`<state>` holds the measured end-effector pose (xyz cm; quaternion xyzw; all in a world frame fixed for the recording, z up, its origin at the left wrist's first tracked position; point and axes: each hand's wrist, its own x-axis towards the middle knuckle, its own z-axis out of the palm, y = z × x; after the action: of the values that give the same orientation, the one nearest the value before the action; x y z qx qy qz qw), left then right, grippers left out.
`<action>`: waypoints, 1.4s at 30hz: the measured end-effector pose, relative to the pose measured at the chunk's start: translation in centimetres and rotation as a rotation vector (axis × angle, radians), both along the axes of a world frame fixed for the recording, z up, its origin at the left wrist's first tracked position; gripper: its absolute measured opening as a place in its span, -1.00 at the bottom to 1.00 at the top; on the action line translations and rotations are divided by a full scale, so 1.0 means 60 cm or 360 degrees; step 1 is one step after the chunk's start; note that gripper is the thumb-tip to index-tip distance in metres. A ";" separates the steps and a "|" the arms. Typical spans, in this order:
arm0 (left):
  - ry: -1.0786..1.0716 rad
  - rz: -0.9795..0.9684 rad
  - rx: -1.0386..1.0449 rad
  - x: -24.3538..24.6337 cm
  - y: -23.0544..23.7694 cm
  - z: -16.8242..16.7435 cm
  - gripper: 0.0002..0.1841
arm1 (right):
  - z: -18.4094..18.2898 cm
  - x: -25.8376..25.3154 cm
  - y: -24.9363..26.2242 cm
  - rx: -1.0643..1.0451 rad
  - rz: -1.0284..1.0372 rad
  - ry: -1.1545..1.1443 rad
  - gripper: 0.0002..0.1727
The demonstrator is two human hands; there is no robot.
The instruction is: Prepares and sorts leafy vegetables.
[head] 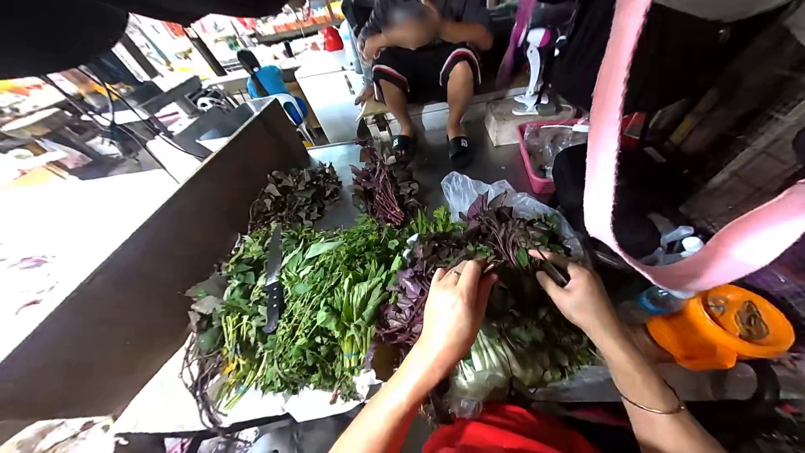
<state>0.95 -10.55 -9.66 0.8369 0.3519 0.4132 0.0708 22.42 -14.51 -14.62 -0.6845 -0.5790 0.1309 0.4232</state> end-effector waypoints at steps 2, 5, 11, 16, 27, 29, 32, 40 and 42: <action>-0.0042 -0.0010 0.0037 0.007 -0.001 -0.008 -0.76 | 0.041 -0.027 -0.013 0.0103 0.0173 -0.0016 -0.54; -0.0123 -0.0070 -0.0061 0.010 -0.008 -0.008 -0.74 | 0.073 -0.062 -0.030 0.0191 0.0320 -0.0141 -0.47; -0.0209 -0.0085 -0.0230 0.003 -0.020 -0.001 -0.77 | 0.076 -0.097 -0.032 0.0342 0.0219 -0.0395 -0.39; -0.0224 -0.0061 -0.0213 0.001 -0.023 -0.002 -0.77 | 0.075 -0.101 -0.032 0.0411 0.0219 -0.0406 -0.41; -0.0171 0.0074 0.0158 0.018 -0.036 -0.010 -0.78 | 0.071 -0.095 -0.032 0.0516 0.0270 -0.0352 -0.49; -0.0199 0.0035 0.0185 0.017 -0.034 -0.012 -0.78 | 0.062 -0.087 -0.026 0.0508 0.0247 -0.0347 -0.51; -0.0261 -0.0050 0.0219 0.008 -0.040 -0.005 -0.77 | 0.016 -0.027 -0.003 0.0020 0.0109 -0.0262 -0.59; -0.0148 -0.0081 0.0155 0.002 -0.028 -0.014 -0.75 | 0.061 -0.023 -0.046 0.0181 0.0193 -0.0081 -0.50; -0.0123 -0.0082 -0.0013 -0.009 -0.031 0.009 -0.74 | 0.066 -0.031 -0.049 0.0205 0.0294 -0.0101 -0.50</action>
<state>0.43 -12.44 -9.14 0.8288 0.3289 0.4419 0.0984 20.57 -17.46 -10.65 -0.6033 -0.6599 0.1103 0.4340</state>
